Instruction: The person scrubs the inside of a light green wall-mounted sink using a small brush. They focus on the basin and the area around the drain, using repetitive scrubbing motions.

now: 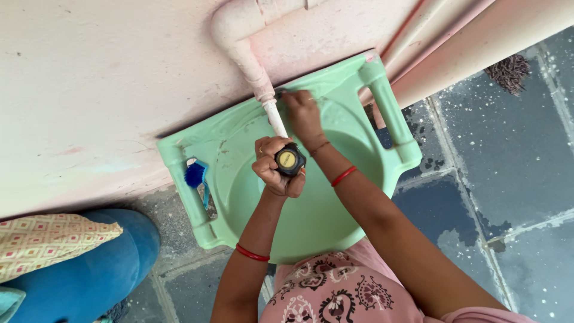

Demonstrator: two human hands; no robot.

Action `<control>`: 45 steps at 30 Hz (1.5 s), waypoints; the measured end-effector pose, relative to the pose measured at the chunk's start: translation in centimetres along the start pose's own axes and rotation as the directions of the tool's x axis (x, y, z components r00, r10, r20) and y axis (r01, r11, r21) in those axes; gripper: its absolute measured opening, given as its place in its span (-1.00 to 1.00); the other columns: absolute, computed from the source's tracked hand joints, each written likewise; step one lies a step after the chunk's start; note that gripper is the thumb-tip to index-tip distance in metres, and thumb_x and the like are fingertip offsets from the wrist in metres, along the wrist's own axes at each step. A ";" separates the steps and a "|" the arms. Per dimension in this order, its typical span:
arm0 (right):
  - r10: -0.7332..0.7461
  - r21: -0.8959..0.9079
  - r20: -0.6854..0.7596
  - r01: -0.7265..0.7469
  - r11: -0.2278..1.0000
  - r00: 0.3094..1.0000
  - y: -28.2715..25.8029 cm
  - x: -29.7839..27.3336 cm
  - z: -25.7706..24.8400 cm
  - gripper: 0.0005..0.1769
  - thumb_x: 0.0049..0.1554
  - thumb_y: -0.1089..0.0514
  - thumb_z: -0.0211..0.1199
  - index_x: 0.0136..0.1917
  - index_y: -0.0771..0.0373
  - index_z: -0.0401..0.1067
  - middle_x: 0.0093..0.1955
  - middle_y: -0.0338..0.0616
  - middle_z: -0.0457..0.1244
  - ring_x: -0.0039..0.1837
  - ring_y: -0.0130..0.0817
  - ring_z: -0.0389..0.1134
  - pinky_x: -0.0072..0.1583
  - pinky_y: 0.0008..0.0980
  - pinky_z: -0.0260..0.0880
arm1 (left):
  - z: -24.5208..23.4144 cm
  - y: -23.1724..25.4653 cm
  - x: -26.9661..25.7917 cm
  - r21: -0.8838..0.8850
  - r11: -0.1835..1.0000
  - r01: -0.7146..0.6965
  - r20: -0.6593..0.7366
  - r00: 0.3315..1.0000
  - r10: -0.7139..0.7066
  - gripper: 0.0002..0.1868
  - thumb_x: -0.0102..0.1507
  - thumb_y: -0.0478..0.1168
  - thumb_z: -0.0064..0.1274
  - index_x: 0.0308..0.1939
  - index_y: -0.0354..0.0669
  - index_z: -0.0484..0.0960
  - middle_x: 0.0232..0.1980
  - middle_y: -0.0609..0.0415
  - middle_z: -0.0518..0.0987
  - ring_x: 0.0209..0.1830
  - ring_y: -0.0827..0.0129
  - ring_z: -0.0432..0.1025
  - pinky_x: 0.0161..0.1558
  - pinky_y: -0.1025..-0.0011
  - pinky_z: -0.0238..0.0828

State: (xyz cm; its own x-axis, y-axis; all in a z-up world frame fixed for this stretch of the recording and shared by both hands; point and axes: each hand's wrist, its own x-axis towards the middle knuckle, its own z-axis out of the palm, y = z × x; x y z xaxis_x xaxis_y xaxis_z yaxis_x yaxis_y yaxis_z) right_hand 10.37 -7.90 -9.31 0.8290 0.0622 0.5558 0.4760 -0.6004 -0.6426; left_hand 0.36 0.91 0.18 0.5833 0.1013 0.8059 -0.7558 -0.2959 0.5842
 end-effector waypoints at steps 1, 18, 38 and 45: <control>0.030 -0.059 -0.024 -0.031 0.998 0.999 1.4 -0.2 -0.3 -0.68 -0.01 0.33 0.26 0.07 0.34 0.53 -0.02 0.05 0.29 0.03 0.04 0.33 0.06 -0.11 0.39 | 0.1 0.0 0.1 0.001 1.000 -0.005 -0.002 1.000 0.005 -0.42 -0.02 -0.34 -0.01 -0.04 0.01 0.02 -0.06 -0.15 0.55 -0.22 0.16 0.35 0.06 0.11 0.13; 0.164 -0.099 -0.201 -0.186 0.977 0.966 4.4 -0.9 0.9 -0.87 0.02 0.34 0.27 -0.11 0.23 0.48 -0.15 0.01 0.31 -0.03 0.05 0.30 0.04 -0.05 0.33 | -1.5 2.1 0.6 0.091 0.988 0.121 0.112 0.985 -0.131 -0.45 -0.08 -0.38 0.00 -0.06 -0.10 0.15 0.03 -0.07 0.54 -0.03 0.22 0.34 0.18 0.18 0.13; 0.247 0.028 -0.099 -0.245 0.969 0.964 1.3 -1.4 2.7 -0.78 -0.03 0.37 0.28 -0.08 0.21 0.51 -0.22 -0.01 0.28 -0.07 0.00 0.30 -0.01 -0.09 0.36 | -2.5 6.2 2.6 0.439 0.876 0.198 0.217 0.923 -0.317 -0.48 -0.02 -0.24 0.14 0.01 -0.20 0.38 0.06 0.03 0.50 0.21 -0.03 0.17 0.34 0.07 -0.11; 0.251 0.155 -0.011 -0.247 0.957 0.968 -0.8 -0.2 2.7 -0.65 -0.16 0.37 0.32 -0.04 0.22 0.50 -0.18 0.00 0.27 -0.09 0.02 0.31 -0.04 -0.11 0.37 | -1.9 5.7 2.2 0.422 0.878 0.225 0.165 0.933 -0.319 -0.51 0.14 -0.13 0.28 0.00 -0.20 0.38 0.06 0.04 0.50 0.20 0.05 0.13 0.33 0.08 -0.09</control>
State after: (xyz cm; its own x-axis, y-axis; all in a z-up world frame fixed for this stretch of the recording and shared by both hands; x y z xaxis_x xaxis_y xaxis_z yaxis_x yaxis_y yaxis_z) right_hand 10.60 -5.23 -10.33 0.9188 -0.0992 0.3821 0.2964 -0.4658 -0.8337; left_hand -3.19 1.23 5.42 0.8344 0.0320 0.5502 -0.4069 -0.6375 0.6542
